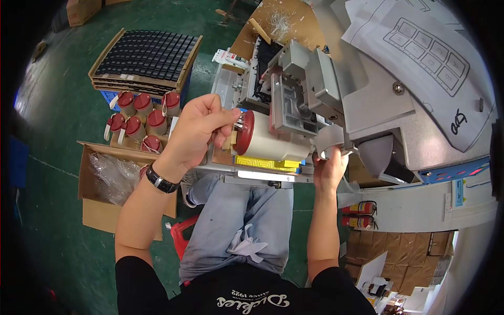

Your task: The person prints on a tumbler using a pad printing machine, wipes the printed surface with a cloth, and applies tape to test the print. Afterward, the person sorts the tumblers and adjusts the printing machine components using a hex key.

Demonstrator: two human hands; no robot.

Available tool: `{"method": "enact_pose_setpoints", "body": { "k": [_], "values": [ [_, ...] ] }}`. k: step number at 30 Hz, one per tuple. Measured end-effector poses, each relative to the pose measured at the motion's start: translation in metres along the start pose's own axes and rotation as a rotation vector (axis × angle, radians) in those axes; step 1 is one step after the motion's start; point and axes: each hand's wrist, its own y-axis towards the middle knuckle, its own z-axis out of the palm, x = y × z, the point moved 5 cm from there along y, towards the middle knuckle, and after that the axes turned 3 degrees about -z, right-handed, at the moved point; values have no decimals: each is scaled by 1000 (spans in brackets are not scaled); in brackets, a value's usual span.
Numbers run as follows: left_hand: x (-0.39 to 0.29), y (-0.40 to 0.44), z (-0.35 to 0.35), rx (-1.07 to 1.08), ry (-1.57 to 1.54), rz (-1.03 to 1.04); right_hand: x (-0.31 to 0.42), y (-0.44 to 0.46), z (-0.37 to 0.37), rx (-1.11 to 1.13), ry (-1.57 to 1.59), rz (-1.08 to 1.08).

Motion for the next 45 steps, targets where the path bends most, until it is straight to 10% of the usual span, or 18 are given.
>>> {"method": "enact_pose_setpoints", "body": {
  "k": [45],
  "values": [
    [-6, -8, -16, -45, 22, 88, -27, 6, -8, 100, 276, 221]
  ]
}}
